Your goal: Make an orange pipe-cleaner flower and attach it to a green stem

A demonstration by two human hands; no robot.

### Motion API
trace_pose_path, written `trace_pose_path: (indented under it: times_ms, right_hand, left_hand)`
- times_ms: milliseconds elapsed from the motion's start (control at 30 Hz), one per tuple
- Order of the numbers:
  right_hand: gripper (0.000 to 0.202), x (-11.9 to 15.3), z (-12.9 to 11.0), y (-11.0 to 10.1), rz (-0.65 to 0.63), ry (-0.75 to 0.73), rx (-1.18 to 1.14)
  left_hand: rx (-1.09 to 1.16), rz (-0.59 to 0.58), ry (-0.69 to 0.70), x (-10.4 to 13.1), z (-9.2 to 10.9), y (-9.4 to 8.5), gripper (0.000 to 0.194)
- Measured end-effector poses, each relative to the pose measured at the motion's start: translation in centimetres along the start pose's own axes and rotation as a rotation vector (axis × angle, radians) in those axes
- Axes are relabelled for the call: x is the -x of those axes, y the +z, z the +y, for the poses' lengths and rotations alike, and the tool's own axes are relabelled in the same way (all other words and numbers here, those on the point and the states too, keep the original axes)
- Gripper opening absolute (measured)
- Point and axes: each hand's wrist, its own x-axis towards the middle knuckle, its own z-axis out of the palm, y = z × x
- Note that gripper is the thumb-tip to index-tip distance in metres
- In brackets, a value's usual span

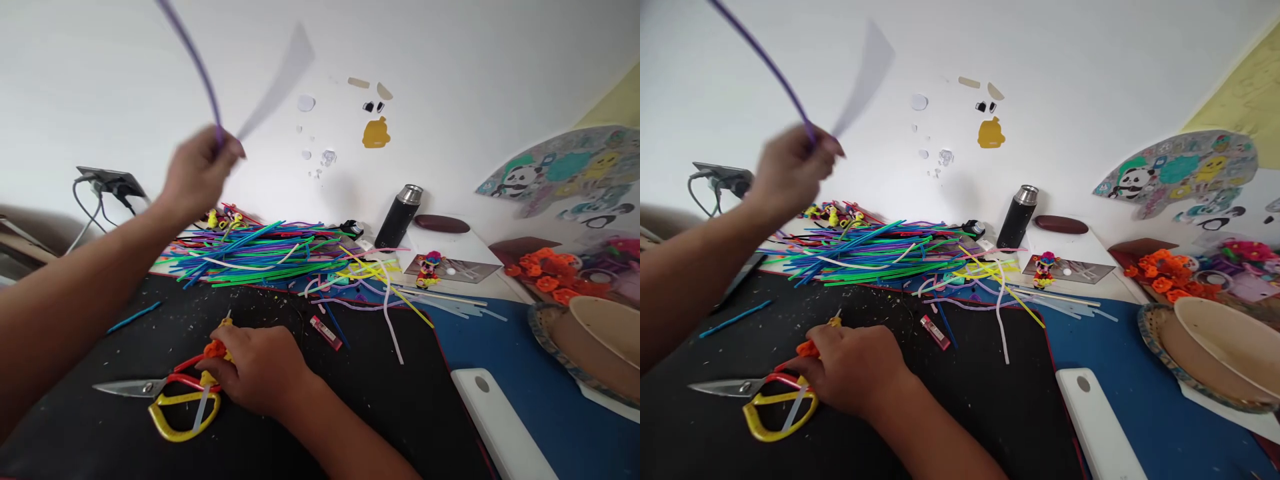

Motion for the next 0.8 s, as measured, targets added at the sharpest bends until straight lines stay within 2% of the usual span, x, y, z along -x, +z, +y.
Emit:
trace_pose_path:
  times_ms: [67, 133, 167, 233, 333, 433, 800]
  right_hand:
    - [0.047, 0.0, -0.1, 0.0, -0.005, -0.004, 0.004]
    - [0.048, 0.0, -0.1, 0.0, -0.007, -0.008, 0.008]
    - [0.048, 0.0, -0.1, 0.0, -0.005, -0.01, 0.009]
    - [0.048, 0.0, -0.1, 0.1, -0.003, -0.014, 0.013]
    - [0.049, 0.1, 0.0, 0.2, -0.013, -0.024, 0.029]
    - [0.05, 0.1, 0.1, 0.3, -0.036, -0.029, 0.051]
    - [0.05, 0.1, 0.1, 0.3, -0.068, -0.034, 0.096]
  left_hand:
    - [-0.274, -0.301, -0.114, 3.0, 0.0, 0.8, 0.019]
    - [-0.455, -0.591, -0.167, 6.1, -0.8, 1.9, 0.022]
    - [-0.523, -0.686, -0.165, 7.4, -1.4, 2.4, 0.026]
    - [-0.596, -0.792, -0.186, 9.2, -2.7, 3.2, 0.036]
    - [-0.643, -0.841, -0.209, 10.3, -4.5, 3.7, 0.045]
    - [-0.675, -0.833, -0.222, 10.4, -5.6, 3.8, 0.046]
    - [-0.688, -0.834, -0.217, 10.1, -6.9, 4.0, 0.038]
